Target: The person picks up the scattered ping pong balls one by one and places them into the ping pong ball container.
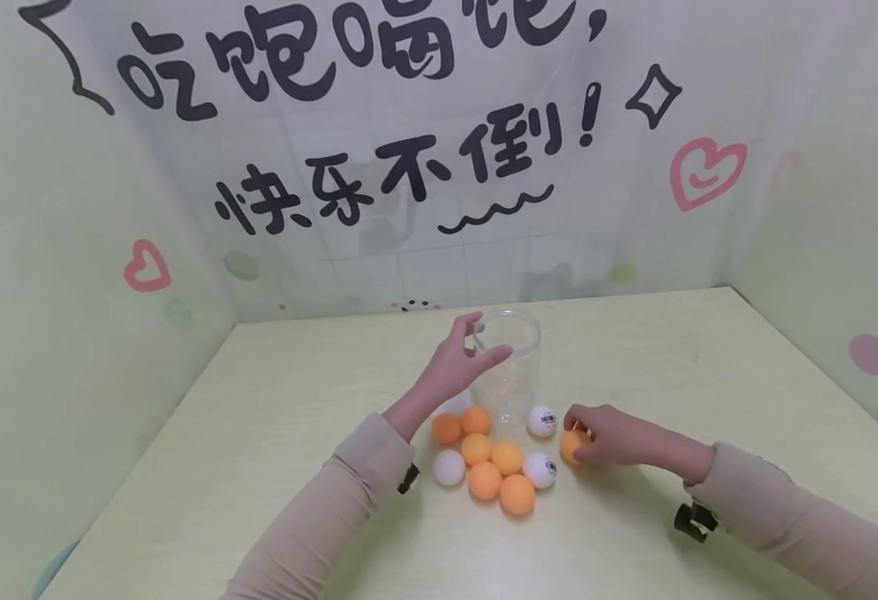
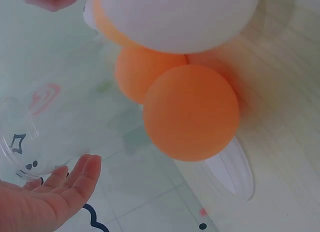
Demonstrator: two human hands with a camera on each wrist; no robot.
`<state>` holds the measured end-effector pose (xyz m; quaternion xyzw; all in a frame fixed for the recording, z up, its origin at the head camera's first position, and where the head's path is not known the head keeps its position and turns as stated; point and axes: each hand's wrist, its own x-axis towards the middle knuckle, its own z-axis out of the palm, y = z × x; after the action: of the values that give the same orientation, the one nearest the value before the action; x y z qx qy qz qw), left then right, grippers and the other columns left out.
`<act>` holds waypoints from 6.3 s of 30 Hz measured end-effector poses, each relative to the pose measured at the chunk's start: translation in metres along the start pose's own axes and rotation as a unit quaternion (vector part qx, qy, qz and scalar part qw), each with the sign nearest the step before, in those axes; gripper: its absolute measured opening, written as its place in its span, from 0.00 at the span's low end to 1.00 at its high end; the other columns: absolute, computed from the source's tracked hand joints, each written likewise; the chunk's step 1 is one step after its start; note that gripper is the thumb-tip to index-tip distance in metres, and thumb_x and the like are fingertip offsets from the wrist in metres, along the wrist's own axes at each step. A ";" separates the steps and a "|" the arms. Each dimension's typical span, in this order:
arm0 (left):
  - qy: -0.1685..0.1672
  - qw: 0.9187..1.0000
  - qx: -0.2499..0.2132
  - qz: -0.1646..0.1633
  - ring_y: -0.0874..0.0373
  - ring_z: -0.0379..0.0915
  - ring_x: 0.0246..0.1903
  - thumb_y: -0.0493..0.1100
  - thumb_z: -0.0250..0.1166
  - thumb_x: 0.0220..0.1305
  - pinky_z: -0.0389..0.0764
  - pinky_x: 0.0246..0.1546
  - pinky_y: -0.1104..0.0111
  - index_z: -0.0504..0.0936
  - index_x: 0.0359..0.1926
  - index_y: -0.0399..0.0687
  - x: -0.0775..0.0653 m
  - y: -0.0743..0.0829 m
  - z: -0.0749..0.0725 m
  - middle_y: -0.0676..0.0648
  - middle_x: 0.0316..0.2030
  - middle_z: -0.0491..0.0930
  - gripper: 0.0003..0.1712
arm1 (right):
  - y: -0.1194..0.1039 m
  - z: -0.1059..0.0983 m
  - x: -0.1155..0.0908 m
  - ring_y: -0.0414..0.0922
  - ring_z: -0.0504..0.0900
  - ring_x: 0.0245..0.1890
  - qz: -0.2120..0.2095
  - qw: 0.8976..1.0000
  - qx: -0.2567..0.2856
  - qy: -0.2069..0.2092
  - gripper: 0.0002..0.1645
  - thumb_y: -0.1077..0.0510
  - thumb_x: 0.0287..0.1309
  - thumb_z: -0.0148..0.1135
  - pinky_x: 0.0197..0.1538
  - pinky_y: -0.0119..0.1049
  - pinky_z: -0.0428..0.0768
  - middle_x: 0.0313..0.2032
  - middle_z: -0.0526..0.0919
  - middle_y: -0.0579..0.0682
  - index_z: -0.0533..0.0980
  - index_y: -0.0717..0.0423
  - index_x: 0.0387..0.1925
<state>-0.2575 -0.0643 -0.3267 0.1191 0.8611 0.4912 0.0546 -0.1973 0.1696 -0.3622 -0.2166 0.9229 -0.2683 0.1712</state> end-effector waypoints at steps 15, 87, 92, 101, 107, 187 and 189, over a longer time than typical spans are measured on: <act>0.007 0.999 -0.015 0.049 0.48 0.71 0.53 0.55 0.62 0.58 0.74 0.50 0.57 0.58 0.67 0.58 0.000 -0.009 -0.009 0.45 0.63 0.64 0.38 | -0.001 -0.016 -0.003 0.42 0.68 0.27 -0.012 1.000 -0.015 0.012 0.16 0.63 0.48 0.60 0.30 0.33 0.68 0.32 0.74 0.50 0.70 0.60 0.41; -0.013 0.997 -0.011 0.074 0.48 0.73 0.49 0.49 0.68 0.54 0.77 0.45 0.58 0.57 0.66 0.64 0.016 -0.021 -0.003 0.49 0.64 0.64 0.41 | -0.071 -0.101 0.076 0.53 0.76 0.45 -0.157 0.967 -0.185 0.072 0.21 0.63 0.52 0.60 0.50 0.46 0.75 0.48 0.79 0.59 0.75 0.65 0.50; -0.016 0.997 -0.010 0.077 0.48 0.74 0.49 0.49 0.68 0.54 0.77 0.44 0.58 0.57 0.67 0.62 0.011 -0.021 -0.005 0.49 0.64 0.64 0.41 | -0.079 -0.097 0.073 0.52 0.76 0.47 -0.138 0.972 -0.190 0.030 0.20 0.62 0.57 0.56 0.52 0.47 0.73 0.48 0.79 0.58 0.73 0.64 0.52; -0.028 0.995 -0.016 0.094 0.49 0.74 0.48 0.49 0.68 0.53 0.77 0.42 0.60 0.58 0.66 0.64 -0.003 -0.029 -0.011 0.49 0.63 0.64 0.41 | -0.101 -0.080 0.063 0.53 0.77 0.47 -0.137 0.971 -0.198 0.001 0.16 0.70 0.58 0.49 0.52 0.45 0.74 0.45 0.80 0.59 0.76 0.66 0.47; -0.037 0.993 -0.019 0.107 0.48 0.74 0.48 0.49 0.68 0.54 0.77 0.43 0.59 0.58 0.66 0.61 -0.013 -0.035 -0.015 0.48 0.63 0.64 0.41 | -0.109 -0.069 0.051 0.55 0.75 0.50 -0.125 0.971 -0.199 0.050 0.16 0.68 0.58 0.52 0.54 0.47 0.73 0.47 0.79 0.59 0.75 0.66 0.48; -0.055 0.993 -0.024 0.098 0.41 0.72 0.50 0.42 0.65 0.56 0.75 0.47 0.54 0.57 0.67 0.51 -0.038 -0.007 -0.029 0.41 0.64 0.62 0.40 | -0.032 0.006 0.021 0.41 0.75 0.32 -0.118 0.977 -0.143 0.107 0.19 0.65 0.47 0.65 0.35 0.32 0.76 0.36 0.79 0.52 0.76 0.63 0.44; -0.054 0.993 -0.022 0.098 0.41 0.72 0.50 0.42 0.65 0.57 0.75 0.47 0.54 0.57 0.67 0.51 -0.042 -0.002 -0.031 0.40 0.64 0.62 0.39 | -0.032 0.003 0.021 0.41 0.75 0.32 -0.120 0.976 -0.145 0.113 0.19 0.65 0.47 0.65 0.35 0.32 0.76 0.35 0.79 0.52 0.76 0.63 0.44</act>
<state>-0.2235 -0.1015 -0.3135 0.2283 0.8298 0.5062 0.0556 -0.2039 0.1335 -0.3509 -0.3170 0.9325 -0.1731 -0.0010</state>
